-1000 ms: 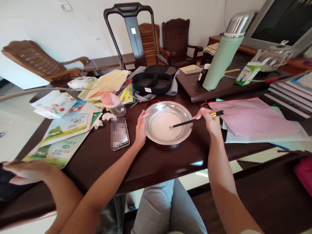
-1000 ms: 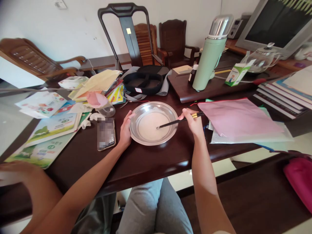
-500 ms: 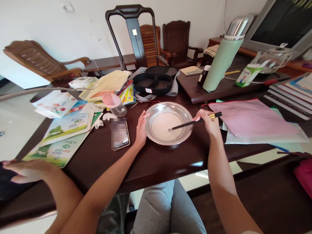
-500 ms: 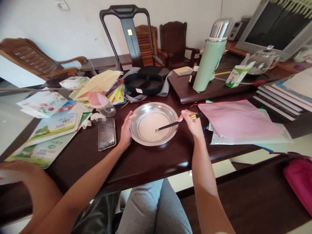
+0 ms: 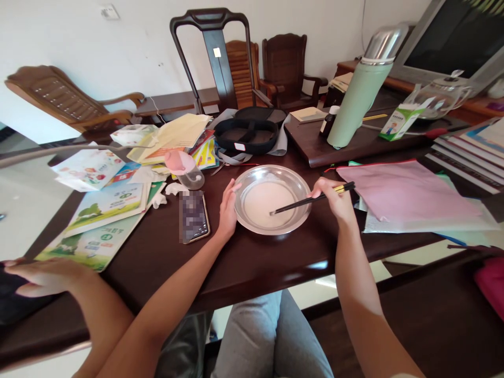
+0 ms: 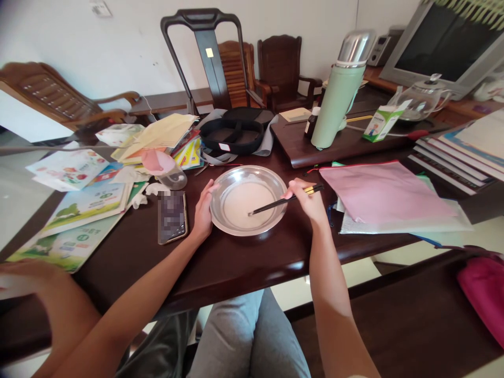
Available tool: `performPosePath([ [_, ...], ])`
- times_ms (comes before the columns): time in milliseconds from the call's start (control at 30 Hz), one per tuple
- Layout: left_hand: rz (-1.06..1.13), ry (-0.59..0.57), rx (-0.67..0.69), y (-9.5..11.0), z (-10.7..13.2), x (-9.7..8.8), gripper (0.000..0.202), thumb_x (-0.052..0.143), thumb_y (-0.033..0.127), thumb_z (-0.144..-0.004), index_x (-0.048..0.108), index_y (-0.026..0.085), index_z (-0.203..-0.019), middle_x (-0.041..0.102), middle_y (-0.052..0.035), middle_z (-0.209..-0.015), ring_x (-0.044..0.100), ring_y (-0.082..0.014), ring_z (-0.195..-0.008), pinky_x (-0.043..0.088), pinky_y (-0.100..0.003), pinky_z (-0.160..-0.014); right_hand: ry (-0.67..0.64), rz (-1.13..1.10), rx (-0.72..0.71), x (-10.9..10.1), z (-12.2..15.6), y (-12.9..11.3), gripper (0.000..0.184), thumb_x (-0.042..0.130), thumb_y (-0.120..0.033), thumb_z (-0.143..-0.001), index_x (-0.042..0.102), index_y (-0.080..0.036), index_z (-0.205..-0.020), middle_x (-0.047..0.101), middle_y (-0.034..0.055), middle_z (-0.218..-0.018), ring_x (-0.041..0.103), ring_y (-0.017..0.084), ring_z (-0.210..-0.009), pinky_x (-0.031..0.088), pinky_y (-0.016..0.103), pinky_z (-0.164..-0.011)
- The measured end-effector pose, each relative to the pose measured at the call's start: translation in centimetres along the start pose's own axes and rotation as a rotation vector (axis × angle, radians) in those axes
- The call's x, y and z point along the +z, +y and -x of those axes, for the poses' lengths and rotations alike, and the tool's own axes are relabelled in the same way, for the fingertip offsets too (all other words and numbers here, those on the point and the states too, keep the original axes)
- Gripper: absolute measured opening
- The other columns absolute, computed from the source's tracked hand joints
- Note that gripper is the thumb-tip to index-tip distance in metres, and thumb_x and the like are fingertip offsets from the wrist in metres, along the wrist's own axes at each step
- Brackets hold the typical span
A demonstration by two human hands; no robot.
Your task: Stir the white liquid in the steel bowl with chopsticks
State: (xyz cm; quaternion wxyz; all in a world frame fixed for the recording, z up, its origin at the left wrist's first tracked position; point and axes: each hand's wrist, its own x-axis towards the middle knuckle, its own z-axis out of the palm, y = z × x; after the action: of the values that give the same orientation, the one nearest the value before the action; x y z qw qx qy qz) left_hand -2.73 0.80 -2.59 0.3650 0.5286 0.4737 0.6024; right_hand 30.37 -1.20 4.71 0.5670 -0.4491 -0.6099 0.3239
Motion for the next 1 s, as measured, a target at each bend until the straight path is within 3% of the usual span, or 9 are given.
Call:
performPosePath([
  [133,0.002,-0.006,0.003,-0.1,0.0,0.0,0.058,0.067,0.077,-0.105,0.086,0.029,-0.130,0.061,-0.0096,-0.177,0.049,-0.0361,-0.171,0.032,-0.053,-0.146,-0.172,0.055,-0.043,1.1,0.0,-0.1,0.062,0.076,-0.088,-0.092,0.084,-0.030,-0.073,0.087,0.0056,-0.082,0.082,0.028,-0.084,0.064,0.045,-0.085],
  [233,0.004,-0.009,0.001,-0.1,0.0,0.0,0.057,0.067,0.077,-0.105,0.086,0.030,-0.130,0.060,-0.0089,-0.178,0.049,-0.0360,-0.172,0.031,-0.054,-0.146,-0.042,0.095,-0.059,0.8,-0.3,0.2,0.063,0.075,-0.090,-0.092,0.083,-0.031,-0.073,0.086,0.0049,-0.081,0.081,0.029,-0.086,0.063,0.047,-0.089],
  [300,0.013,-0.005,-0.004,-0.1,0.0,0.0,0.056,0.069,0.077,-0.104,0.087,0.030,-0.130,0.061,-0.0082,-0.178,0.049,-0.0364,-0.171,0.031,-0.054,-0.146,0.078,0.064,-0.044,0.2,-0.3,0.4,0.066,0.074,-0.090,-0.092,0.079,-0.030,-0.067,0.082,0.0037,-0.073,0.080,0.028,-0.078,0.063,0.047,-0.088],
  [367,0.029,0.001,-0.004,0.0,0.0,0.0,0.057,0.070,0.078,-0.102,0.087,0.030,-0.128,0.061,-0.0081,-0.177,0.049,-0.0371,-0.171,0.031,-0.055,-0.146,0.111,0.001,-0.027,-0.3,-0.2,0.5,0.068,0.075,-0.089,-0.093,0.075,-0.029,-0.061,0.076,0.0028,-0.066,0.077,0.026,-0.069,0.063,0.045,-0.083],
  [533,0.026,0.001,0.003,0.0,0.0,0.1,0.060,0.071,0.081,-0.100,0.087,0.030,-0.128,0.062,-0.0083,-0.176,0.050,-0.0368,-0.170,0.032,-0.053,-0.146,-0.136,0.001,-0.035,0.6,0.0,0.1,0.061,0.079,-0.085,-0.093,0.082,-0.030,-0.068,0.082,0.0047,-0.076,0.081,0.028,-0.078,0.063,0.043,-0.081],
  [600,0.031,0.003,0.006,0.0,0.0,0.1,0.061,0.072,0.082,-0.099,0.088,0.030,-0.128,0.063,-0.0083,-0.176,0.051,-0.0369,-0.170,0.032,-0.054,-0.146,-0.160,0.051,-0.055,1.0,-0.1,0.2,0.059,0.077,-0.087,-0.093,0.086,-0.031,-0.075,0.087,0.0054,-0.084,0.082,0.029,-0.085,0.063,0.044,-0.085],
  [700,0.042,0.008,0.005,0.0,0.0,0.1,0.060,0.073,0.081,-0.099,0.088,0.030,-0.127,0.063,-0.0081,-0.176,0.051,-0.0373,-0.170,0.032,-0.055,-0.146,-0.022,0.107,-0.073,0.6,-0.3,0.6,0.061,0.075,-0.088,-0.094,0.084,-0.031,-0.074,0.087,0.0052,-0.082,0.081,0.029,-0.087,0.063,0.046,-0.088],
  [833,0.028,0.017,-0.005,-0.1,0.0,0.1,0.056,0.072,0.079,-0.101,0.088,0.031,-0.126,0.063,-0.0068,-0.176,0.051,-0.0369,-0.170,0.032,-0.055,-0.146,0.133,0.015,-0.051,-0.4,-0.2,0.7,0.069,0.072,-0.089,-0.095,0.073,-0.030,-0.060,0.076,0.0038,-0.065,0.077,0.027,-0.071,0.062,0.046,-0.082],
  [1000,0.032,0.007,0.002,-0.1,0.0,0.1,0.057,0.072,0.078,-0.101,0.087,0.030,-0.128,0.062,-0.0083,-0.176,0.050,-0.0370,-0.171,0.031,-0.054,-0.146,-0.142,0.023,-0.044,0.6,0.0,0.0,0.062,0.077,-0.086,-0.094,0.083,-0.030,-0.068,0.084,0.0057,-0.076,0.081,0.028,-0.079,0.062,0.044,-0.084],
])
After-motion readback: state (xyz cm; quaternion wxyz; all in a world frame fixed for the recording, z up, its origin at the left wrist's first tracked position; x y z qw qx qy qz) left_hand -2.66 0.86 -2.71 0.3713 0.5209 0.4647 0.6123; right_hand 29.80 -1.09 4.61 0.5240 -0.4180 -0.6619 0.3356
